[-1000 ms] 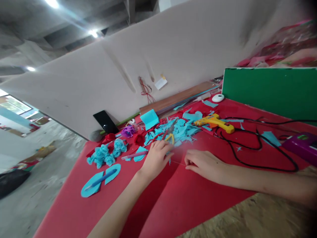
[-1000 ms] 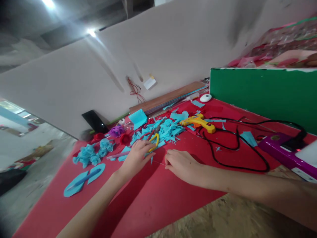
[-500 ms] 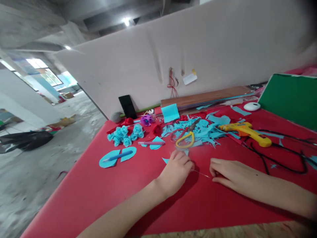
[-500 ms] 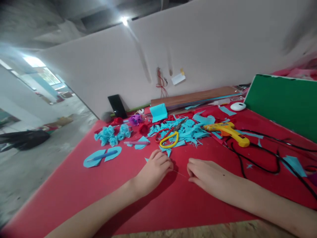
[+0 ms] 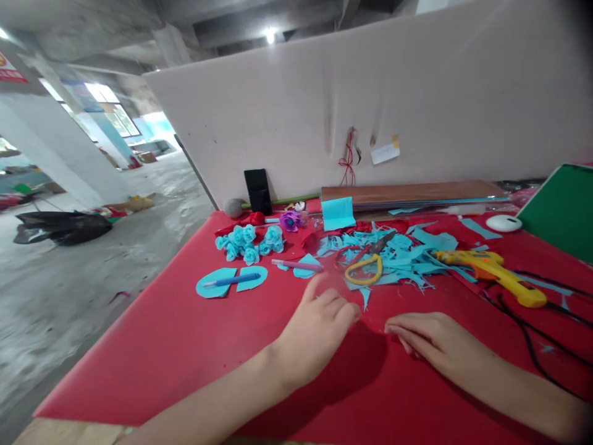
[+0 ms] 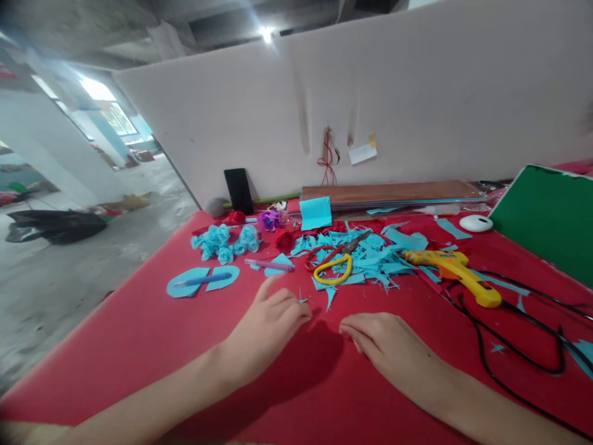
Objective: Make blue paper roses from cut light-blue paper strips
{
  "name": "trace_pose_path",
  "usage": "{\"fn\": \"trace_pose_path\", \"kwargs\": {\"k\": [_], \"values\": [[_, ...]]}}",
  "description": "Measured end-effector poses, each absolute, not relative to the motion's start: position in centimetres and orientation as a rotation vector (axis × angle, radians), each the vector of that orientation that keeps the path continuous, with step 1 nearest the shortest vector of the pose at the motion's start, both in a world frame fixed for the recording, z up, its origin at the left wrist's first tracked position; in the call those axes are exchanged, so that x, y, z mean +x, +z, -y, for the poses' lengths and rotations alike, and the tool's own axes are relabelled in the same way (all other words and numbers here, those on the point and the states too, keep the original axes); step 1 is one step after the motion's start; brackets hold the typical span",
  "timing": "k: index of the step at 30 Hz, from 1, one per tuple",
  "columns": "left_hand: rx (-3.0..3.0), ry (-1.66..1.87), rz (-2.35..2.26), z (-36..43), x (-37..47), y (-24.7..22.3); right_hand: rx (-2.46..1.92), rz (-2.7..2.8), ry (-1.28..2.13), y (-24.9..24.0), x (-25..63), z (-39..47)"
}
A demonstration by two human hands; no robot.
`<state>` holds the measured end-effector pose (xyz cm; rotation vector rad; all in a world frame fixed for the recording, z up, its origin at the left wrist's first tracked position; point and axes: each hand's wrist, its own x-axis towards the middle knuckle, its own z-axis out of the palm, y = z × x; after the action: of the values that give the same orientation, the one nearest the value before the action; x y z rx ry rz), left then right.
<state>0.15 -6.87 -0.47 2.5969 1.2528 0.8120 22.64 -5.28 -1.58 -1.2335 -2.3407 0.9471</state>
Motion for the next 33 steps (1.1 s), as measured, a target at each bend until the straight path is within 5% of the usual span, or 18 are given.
{"fn": "trace_pose_path", "kwargs": {"k": [5, 15, 33], "values": [[1.862, 1.282, -1.496, 7.3, -1.7, 0.1, -1.245, 1.925, 1.388, -1.6, 21.3, 4.8], [1.244, 1.238, -1.212, 7.8, 1.9, 0.0, -0.942, 1.970, 1.653, -1.4, 16.4, 6.4], [1.024, 1.004, -1.122, 8.7, -1.2, -3.0, -0.969, 2.590, 0.488, -1.0, 11.2, -5.7]]}}
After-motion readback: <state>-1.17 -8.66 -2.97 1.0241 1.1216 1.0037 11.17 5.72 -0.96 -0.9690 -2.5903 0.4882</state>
